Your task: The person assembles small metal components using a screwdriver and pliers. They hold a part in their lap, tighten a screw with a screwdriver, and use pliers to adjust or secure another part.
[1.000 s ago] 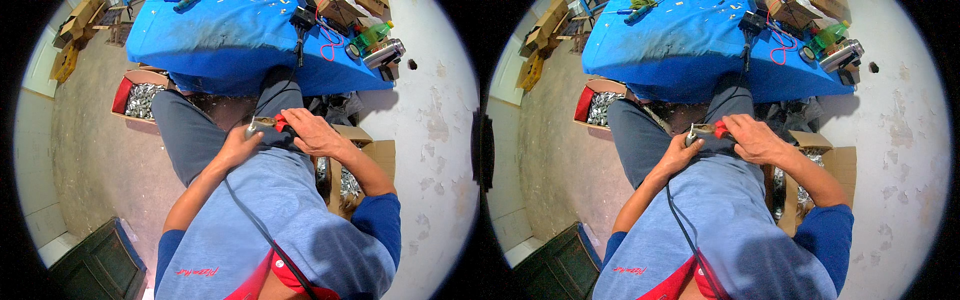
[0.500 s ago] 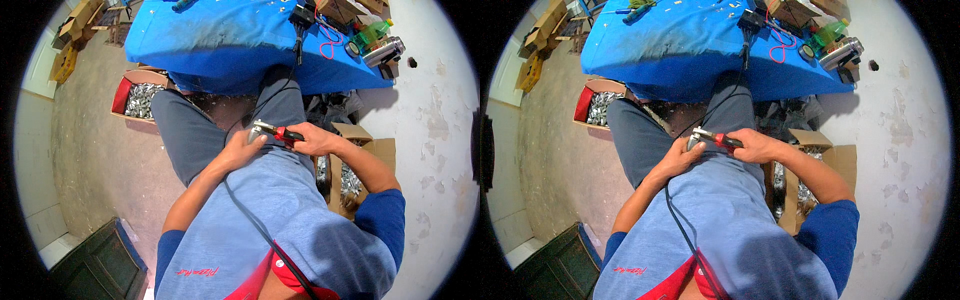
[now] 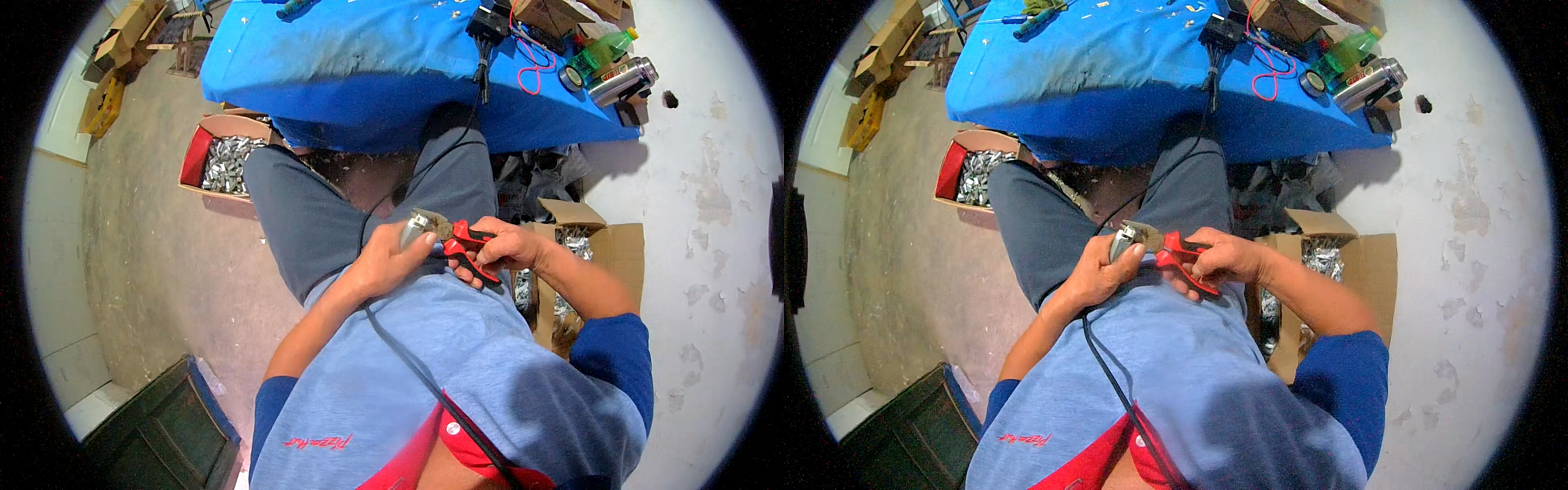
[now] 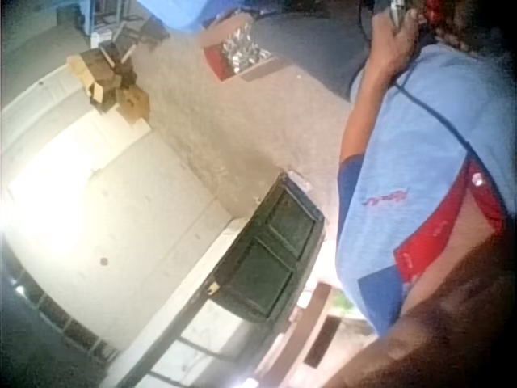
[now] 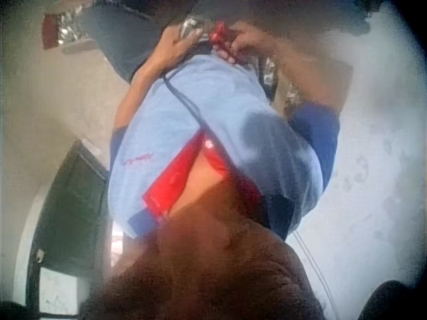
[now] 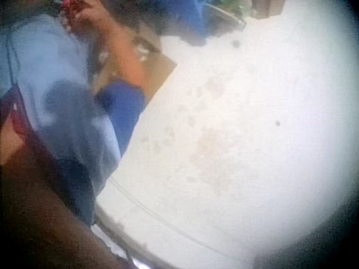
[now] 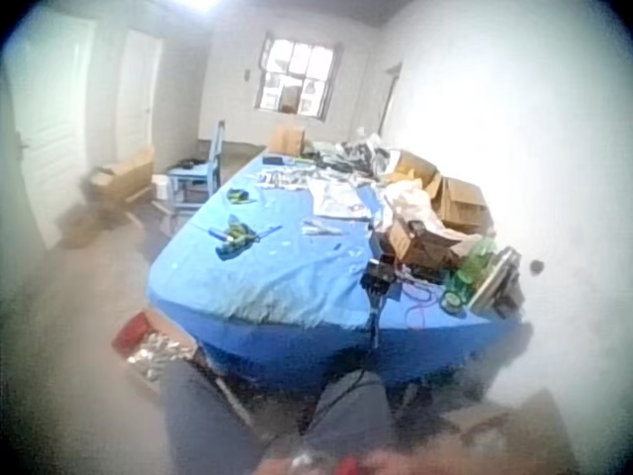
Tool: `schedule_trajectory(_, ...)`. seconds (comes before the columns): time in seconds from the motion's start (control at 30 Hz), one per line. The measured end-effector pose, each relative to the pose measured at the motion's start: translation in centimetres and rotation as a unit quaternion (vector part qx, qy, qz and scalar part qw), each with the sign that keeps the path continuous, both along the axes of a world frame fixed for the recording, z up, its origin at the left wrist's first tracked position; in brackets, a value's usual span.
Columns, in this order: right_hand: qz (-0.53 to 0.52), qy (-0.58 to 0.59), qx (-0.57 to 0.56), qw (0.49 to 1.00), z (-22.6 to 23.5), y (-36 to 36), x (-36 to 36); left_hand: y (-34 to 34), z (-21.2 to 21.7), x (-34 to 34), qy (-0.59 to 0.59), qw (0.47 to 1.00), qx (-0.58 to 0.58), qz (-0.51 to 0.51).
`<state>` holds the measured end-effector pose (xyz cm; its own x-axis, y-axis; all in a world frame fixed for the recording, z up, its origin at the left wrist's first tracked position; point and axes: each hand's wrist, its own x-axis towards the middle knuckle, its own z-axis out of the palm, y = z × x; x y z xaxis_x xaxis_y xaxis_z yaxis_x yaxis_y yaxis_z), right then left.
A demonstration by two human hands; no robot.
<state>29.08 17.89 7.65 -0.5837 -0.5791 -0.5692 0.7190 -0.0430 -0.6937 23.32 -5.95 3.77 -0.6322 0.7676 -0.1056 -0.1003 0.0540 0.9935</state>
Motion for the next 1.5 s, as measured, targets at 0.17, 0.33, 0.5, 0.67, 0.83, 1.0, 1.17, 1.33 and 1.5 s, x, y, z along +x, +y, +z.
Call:
schedule_trajectory(0.17, -0.016, 0.018, 0.012, 1.0, 0.1, -0.7, 0.2, 0.2, -0.9, 0.4, -0.012, 0.999, 0.038, 0.029)
schedule_trajectory(0.33, -0.018, 0.072, 0.058, 0.996, 0.6, -0.7, 0.0, 0.3, -1.9, -0.2, -0.08, 0.993, 0.087, -0.006)
schedule_trajectory(0.5, -0.045, 0.019, 0.023, 0.999, 0.1, -0.5, 0.2, 0.3, -2.3, -0.2, -0.115, 0.988, 0.097, -0.011)
schedule_trajectory(0.67, -0.054, 0.0, 0.025, 0.998, 0.0, -0.5, -0.1, 0.3, -2.2, -0.4, -0.119, 0.991, 0.059, 0.013)
schedule_trajectory(0.83, -0.009, 0.037, 0.118, 0.992, 1.0, -0.5, -1.0, 0.9, -2.4, -0.3, -0.085, 0.995, 0.02, 0.042)
schedule_trajectory(1.0, 0.028, 0.071, 0.164, 0.983, 0.6, 0.0, -1.4, 1.3, -3.5, -0.4, -0.065, 0.996, -0.005, 0.053)
schedule_trajectory(1.17, 0.022, 0.107, 0.181, 0.977, 0.8, -0.2, -1.4, 1.5, -2.2, -0.5, -0.042, 0.997, 0.002, 0.064)
schedule_trajectory(1.33, 0.04, 0.124, 0.221, 0.967, 0.5, 0.5, -1.3, 1.7, -3.1, -0.4, -0.031, 0.995, 0.014, 0.096)
schedule_trajectory(1.5, 0.018, 0.106, 0.228, 0.968, 1.7, 0.8, -1.1, 1.5, -3.6, -0.7, -0.034, 0.995, -0.01, 0.096)
